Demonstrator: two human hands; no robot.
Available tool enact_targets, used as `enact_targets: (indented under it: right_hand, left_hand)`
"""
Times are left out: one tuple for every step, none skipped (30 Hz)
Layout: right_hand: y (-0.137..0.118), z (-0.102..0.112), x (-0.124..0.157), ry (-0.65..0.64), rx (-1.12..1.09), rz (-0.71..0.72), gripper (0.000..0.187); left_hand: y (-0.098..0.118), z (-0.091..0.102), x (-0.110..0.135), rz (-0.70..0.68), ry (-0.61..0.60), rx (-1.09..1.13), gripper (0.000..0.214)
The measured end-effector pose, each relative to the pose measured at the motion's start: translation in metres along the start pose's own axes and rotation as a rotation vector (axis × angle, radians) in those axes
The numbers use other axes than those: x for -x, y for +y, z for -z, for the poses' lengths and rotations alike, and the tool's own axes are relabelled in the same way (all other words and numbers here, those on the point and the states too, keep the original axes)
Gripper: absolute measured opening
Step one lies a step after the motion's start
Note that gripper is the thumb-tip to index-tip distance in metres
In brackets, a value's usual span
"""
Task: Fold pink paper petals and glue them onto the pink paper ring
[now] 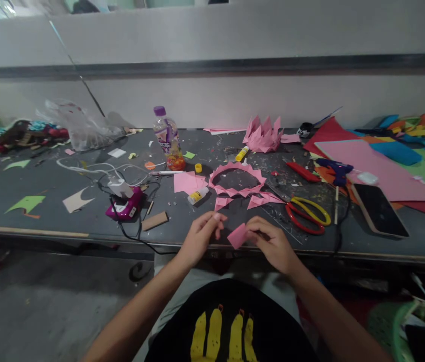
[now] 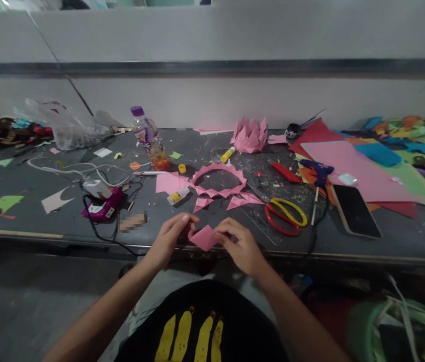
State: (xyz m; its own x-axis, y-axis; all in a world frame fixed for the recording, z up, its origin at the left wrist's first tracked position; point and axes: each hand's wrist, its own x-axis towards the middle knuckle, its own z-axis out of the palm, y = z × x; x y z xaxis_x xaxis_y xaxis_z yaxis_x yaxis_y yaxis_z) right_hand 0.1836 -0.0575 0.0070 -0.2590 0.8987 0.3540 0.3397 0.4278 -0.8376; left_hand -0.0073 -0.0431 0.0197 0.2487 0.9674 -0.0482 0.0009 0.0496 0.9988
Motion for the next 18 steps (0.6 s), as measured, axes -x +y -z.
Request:
enact_targets:
  right_hand:
    - [0.001,0.001,-0.005,0.001,0.003,0.027,0.024]
    - [0.002,0.001,-0.009,0.006,0.015,0.065,0.023]
    - [0.003,0.001,-0.014,0.014,0.032,0.113,0.022]
    - [0.004,0.001,-0.019,0.023,0.052,0.166,0.021]
    - [0.006,0.002,-0.023,0.033,0.077,0.217,0.022]
    - [0.007,0.002,-0.027,0.044,0.114,0.260,0.022]
    - [0.009,0.005,-0.030,0.060,0.166,0.289,0.022]
    - [0.012,0.009,-0.033,0.085,0.236,0.302,0.022]
    - [0.017,0.015,-0.033,0.121,0.323,0.293,0.022]
    - [0.024,0.023,-0.032,0.168,0.423,0.262,0.023]
    - [0.032,0.034,-0.030,0.227,0.527,0.213,0.025]
    - [0.043,0.046,-0.025,0.285,0.633,0.134,0.026]
    - [0.055,0.059,-0.019,0.326,0.736,0.046,0.028]
    - [0.067,0.073,-0.012,0.343,0.823,-0.038,0.030]
    - [0.079,0.085,-0.005,0.335,0.877,-0.107,0.032]
    - [0.090,0.096,0.001,0.322,0.905,-0.154,0.034]
    - [0.100,0.105,0.007,0.310,0.918,-0.184,0.035]
    - [0.107,0.111,0.011,0.294,0.924,-0.204,0.036]
  left_hand:
    - [0.002,0.000,-0.005,0.109,-0.055,0.096,0.038]
    - [0.004,-0.001,-0.009,0.216,-0.135,0.183,0.040]
    - [0.006,-0.001,-0.013,0.316,-0.232,0.258,0.043]
    - [0.006,-0.002,-0.018,0.393,-0.318,0.322,0.048]
    - [0.007,-0.003,-0.022,0.437,-0.374,0.375,0.052]
    - [0.006,-0.004,-0.027,0.449,-0.393,0.416,0.055]
    - [0.005,-0.005,-0.032,0.435,-0.383,0.443,0.055]
    - [0.004,-0.006,-0.037,0.399,-0.346,0.455,0.052]
    - [0.002,-0.006,-0.043,0.353,-0.291,0.452,0.047]
    - [0.001,-0.005,-0.049,0.310,-0.231,0.435,0.040]
    - [-0.001,-0.004,-0.054,0.274,-0.171,0.415,0.033]
    - [-0.002,-0.003,-0.059,0.249,-0.114,0.402,0.027]
    - [-0.004,-0.001,-0.062,0.238,-0.060,0.402,0.021]
    - [-0.006,0.000,-0.065,0.237,-0.011,0.412,0.017]
    - [-0.007,0.001,-0.066,0.244,0.028,0.427,0.015]
    - [-0.008,0.002,-0.067,0.249,0.058,0.443,0.014]
    - [-0.009,0.003,-0.066,0.250,0.081,0.456,0.014]
    - [-0.011,0.003,-0.065,0.243,0.100,0.463,0.015]
